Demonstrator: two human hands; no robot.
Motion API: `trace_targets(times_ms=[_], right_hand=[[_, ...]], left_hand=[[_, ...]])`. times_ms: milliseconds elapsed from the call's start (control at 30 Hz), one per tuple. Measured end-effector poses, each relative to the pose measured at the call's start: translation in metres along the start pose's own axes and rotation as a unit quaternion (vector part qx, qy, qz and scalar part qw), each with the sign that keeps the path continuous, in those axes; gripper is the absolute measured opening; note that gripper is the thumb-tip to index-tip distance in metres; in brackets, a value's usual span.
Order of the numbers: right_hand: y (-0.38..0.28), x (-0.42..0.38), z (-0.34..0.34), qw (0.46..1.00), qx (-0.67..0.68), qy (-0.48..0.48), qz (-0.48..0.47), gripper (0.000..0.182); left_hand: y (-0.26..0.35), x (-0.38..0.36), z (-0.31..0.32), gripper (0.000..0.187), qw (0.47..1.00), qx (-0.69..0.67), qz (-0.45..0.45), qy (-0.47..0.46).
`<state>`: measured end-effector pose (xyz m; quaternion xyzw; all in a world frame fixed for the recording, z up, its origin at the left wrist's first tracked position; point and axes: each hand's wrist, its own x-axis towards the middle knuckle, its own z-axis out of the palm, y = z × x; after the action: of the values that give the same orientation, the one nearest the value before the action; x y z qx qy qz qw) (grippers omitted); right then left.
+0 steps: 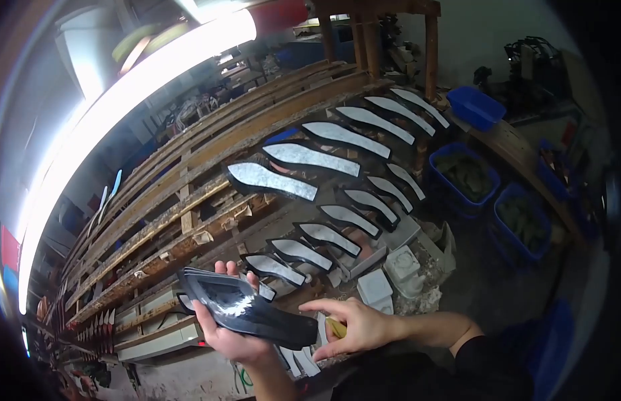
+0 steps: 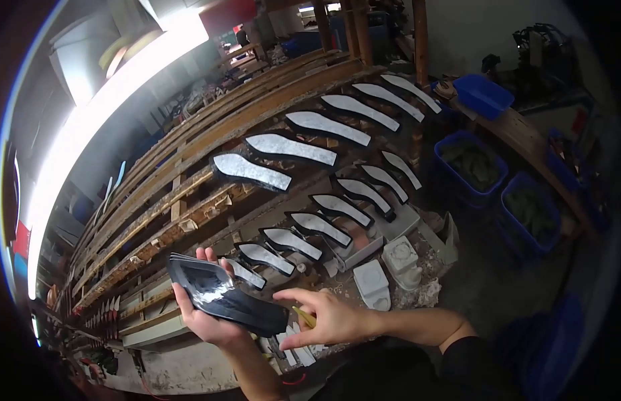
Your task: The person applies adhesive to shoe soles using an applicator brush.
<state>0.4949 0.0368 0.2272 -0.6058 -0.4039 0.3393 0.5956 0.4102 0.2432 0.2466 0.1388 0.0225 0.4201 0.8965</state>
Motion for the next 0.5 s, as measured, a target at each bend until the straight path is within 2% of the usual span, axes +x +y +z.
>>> trace_targets(times_ms=[67, 200, 400, 500], right_hand=[[0.013, -0.008, 0.017, 0.998, -0.034, -0.04, 0.021, 0.075], [0.029, -0.018, 0.04, 0.995, -0.088, 0.042, 0.004, 0.068], [0.033, -0.038, 0.037, 0.992, -0.116, 0.046, 0.013, 0.064], [0.058, -0.048, 0.025, 0.992, -0.112, 0.056, 0.013, 0.063]], left_hand=[[-0.008, -0.022, -0.019, 0.062, 0.999, -0.024, 0.013, 0.028], [-0.019, -0.047, -0.032, 0.064, 0.999, 0.017, 0.041, 0.004], [-0.04, -0.067, -0.046, 0.065, 0.998, 0.01, 0.026, 0.056], [-0.057, -0.075, -0.069, 0.064, 0.999, 0.017, 0.0, -0.047]])
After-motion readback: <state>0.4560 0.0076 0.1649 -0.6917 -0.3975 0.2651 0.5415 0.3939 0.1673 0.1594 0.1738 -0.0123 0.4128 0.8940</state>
